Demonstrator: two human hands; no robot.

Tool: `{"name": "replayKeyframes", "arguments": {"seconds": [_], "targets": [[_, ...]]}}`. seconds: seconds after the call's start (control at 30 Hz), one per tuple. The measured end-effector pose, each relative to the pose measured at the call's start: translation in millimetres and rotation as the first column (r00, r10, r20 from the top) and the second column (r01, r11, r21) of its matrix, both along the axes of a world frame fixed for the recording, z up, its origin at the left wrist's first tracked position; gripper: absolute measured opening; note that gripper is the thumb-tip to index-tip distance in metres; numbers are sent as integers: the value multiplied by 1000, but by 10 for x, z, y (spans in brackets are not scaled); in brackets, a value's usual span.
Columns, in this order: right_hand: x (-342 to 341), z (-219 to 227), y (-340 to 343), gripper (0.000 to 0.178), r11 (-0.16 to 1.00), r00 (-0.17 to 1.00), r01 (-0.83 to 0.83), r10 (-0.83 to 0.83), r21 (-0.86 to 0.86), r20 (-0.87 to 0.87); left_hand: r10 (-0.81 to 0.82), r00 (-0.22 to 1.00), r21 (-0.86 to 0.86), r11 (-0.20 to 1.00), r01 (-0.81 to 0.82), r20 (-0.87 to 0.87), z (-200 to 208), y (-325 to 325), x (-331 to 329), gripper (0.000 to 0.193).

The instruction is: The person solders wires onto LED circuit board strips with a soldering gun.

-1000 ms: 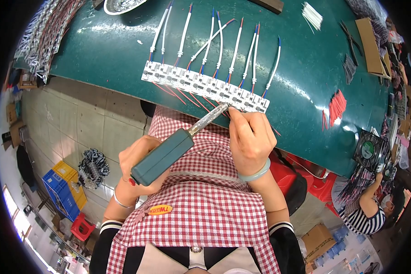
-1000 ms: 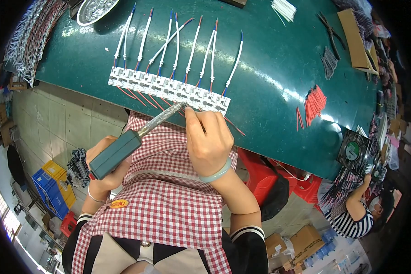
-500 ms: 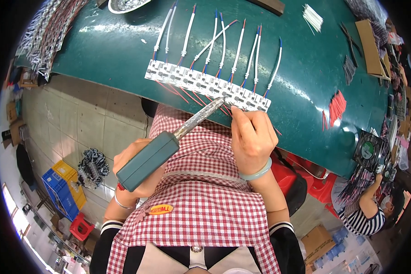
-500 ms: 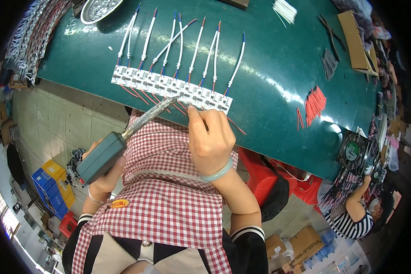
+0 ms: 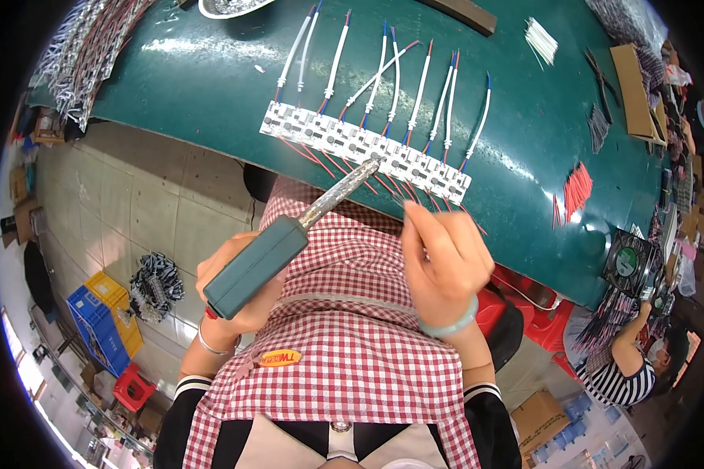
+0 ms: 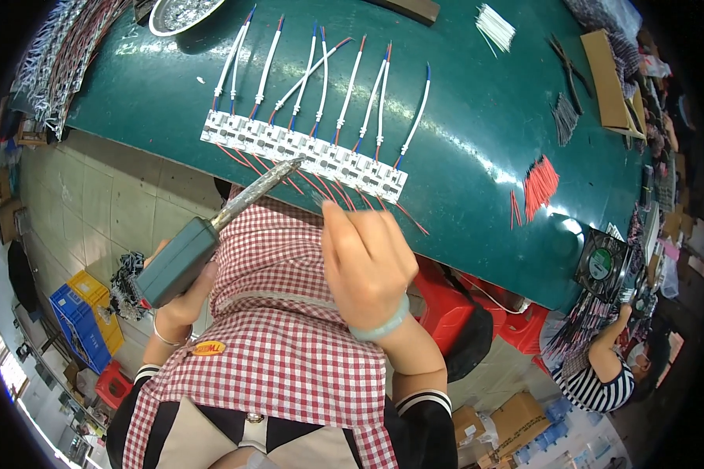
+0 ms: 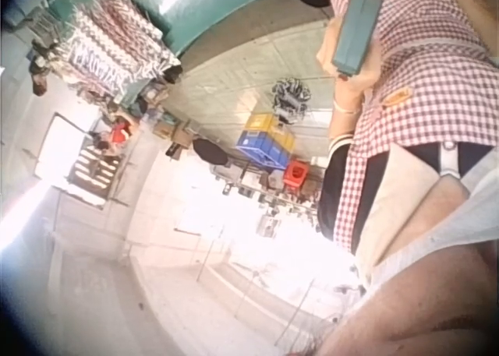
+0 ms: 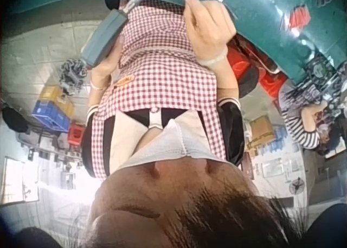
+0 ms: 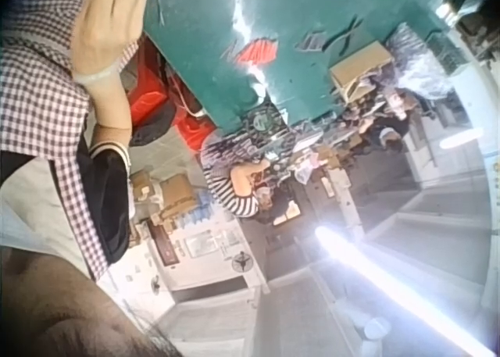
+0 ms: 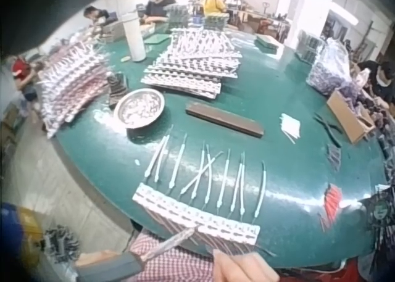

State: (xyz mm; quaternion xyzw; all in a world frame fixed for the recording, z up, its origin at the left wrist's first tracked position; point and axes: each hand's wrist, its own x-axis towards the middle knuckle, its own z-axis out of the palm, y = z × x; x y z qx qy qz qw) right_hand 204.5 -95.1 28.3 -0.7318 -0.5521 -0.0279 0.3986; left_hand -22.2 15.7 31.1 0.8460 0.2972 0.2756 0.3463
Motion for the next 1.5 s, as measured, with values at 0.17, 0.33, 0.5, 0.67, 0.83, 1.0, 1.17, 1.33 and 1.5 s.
{"name": "replayKeyframes", "arguments": {"seconds": [0.17,0.33,0.5,0.67,0.83,1.0,1.17,1.33,1.5], "targets": [[-47,-327,173,28,999,998,53,-53,-3,19,-4,999,-67,998,7,38,-24,5,-4,28],[-54,-342,198,28,997,996,74,-74,-4,47,-33,999,-63,997,34,29,-77,7,-17,30],[-49,-337,209,27,997,996,75,-74,-19,42,-18,999,-108,994,24,51,-92,30,24,23],[-47,-340,208,27,997,997,75,-74,-22,38,-12,999,-151,988,17,34,-83,37,43,21],[-43,-345,201,27,997,996,76,-75,-21,41,-37,999,-186,982,38,5,-45,62,45,22],[-48,-350,194,27,997,997,69,-69,-21,33,-29,998,-121,992,35,49,-72,29,-45,24],[-42,-350,188,27,996,996,84,-83,-27,46,-1,999,-88,996,4,41,-11,6,-42,26],[-39,-306,161,26,995,995,90,-88,-36,55,42,999,-100,994,-41,14,21,9,-57,25],[-70,98,-40,26,988,1000,1,3,-157,22,37,999,2,999,-37,19,-16,50,-122,27]]}}
